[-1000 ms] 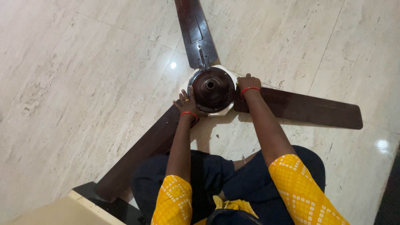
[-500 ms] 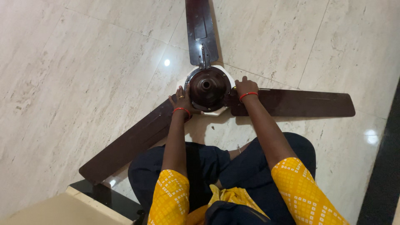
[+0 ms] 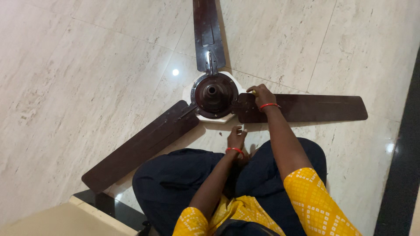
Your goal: The person sits on the floor and attaches fan blades to the fan motor housing using a screwdriver. They secure each blade with screws, tightening them in sequence.
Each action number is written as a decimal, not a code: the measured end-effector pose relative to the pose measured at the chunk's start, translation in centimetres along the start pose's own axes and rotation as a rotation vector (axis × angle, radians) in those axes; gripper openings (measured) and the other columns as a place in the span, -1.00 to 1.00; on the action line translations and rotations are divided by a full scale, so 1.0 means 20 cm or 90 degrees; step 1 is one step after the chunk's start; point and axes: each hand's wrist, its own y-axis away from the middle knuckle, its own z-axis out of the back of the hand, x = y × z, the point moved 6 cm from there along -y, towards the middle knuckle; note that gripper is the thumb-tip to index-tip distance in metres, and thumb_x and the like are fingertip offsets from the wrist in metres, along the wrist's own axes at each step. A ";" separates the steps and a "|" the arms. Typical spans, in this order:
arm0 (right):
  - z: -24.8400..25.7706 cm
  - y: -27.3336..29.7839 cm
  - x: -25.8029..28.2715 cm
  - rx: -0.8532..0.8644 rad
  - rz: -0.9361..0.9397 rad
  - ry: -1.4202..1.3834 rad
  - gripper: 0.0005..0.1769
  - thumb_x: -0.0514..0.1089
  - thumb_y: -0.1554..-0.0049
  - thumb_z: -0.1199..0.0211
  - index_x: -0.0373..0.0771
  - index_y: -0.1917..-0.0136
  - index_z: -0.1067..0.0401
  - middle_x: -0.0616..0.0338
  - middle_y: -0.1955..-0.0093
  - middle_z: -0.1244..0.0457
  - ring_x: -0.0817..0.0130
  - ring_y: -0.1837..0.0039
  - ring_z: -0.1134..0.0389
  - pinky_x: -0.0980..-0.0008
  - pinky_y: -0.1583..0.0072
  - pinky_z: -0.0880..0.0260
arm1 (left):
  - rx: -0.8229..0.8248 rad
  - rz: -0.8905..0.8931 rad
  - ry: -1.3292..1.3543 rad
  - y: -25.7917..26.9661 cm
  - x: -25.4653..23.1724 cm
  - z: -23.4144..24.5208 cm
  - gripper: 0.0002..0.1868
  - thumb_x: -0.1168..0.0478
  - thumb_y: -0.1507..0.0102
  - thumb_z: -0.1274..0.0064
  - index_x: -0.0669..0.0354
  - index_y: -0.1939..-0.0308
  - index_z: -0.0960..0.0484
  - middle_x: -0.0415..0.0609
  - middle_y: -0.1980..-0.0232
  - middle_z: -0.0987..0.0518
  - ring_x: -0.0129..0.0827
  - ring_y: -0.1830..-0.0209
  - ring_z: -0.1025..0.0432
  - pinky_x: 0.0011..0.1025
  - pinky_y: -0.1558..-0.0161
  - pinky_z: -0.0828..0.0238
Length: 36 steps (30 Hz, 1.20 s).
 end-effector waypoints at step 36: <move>0.02 -0.01 0.17 -0.114 0.042 -0.204 -0.82 -0.19 -0.08 -0.43 -0.06 0.01 -0.58 0.12 0.08 -0.44 0.15 0.05 -0.50 0.23 0.02 -0.50 | 0.021 0.206 0.408 -0.33 0.14 -0.14 -0.68 0.14 -0.40 -0.02 0.43 0.16 -0.62 0.13 0.38 -0.67 -0.29 0.54 -0.56 -0.44 0.49 -0.46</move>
